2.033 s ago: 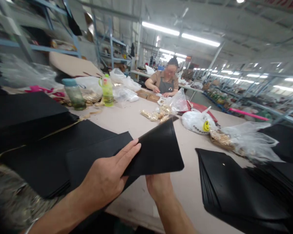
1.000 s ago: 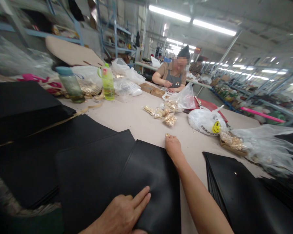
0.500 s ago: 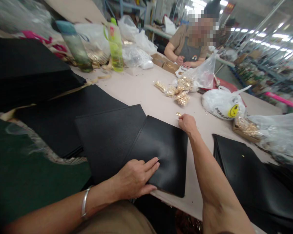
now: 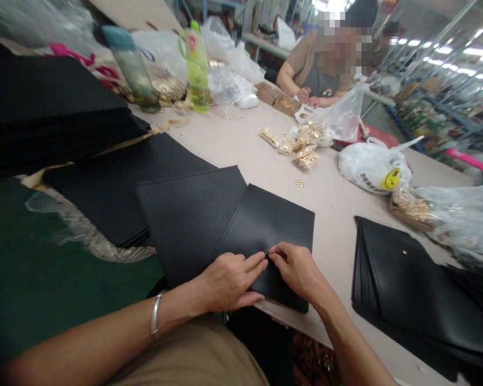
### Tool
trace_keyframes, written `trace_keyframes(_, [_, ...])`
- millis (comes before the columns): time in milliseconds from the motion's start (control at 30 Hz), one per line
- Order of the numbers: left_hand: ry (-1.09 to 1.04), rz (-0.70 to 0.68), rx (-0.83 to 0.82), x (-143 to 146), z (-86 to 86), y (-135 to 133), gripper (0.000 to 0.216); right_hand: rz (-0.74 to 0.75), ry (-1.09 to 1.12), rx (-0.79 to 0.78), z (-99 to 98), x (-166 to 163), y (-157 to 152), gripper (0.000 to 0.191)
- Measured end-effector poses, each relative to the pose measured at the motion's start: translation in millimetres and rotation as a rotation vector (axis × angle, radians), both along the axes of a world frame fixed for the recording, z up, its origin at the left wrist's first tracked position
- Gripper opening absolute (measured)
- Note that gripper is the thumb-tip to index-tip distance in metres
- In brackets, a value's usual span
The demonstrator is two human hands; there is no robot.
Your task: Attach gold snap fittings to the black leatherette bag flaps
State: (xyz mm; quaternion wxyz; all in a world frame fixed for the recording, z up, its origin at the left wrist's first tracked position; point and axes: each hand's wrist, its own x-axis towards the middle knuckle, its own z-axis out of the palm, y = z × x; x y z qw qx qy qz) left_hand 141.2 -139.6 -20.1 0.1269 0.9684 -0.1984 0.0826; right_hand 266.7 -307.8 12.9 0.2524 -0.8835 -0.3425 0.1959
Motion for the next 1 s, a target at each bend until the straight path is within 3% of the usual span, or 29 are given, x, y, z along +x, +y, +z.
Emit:
trace_keyframes(367, [0.009,0.000,-0.025,0,-2.6,1,0.064,0.087,-0.025,-0.124,5.1,6,14,0.020])
trace_keyframes(833, [0.075,-0.007,-0.043,-1,2.0,3,0.063,-0.064,0.257,-0.343,10.8,27,44,0.008])
trace_keyframes(1000, [0.076,-0.013,-0.013,0,1.3,4,0.049,-0.040,0.106,-0.327,14.4,32,43,0.011])
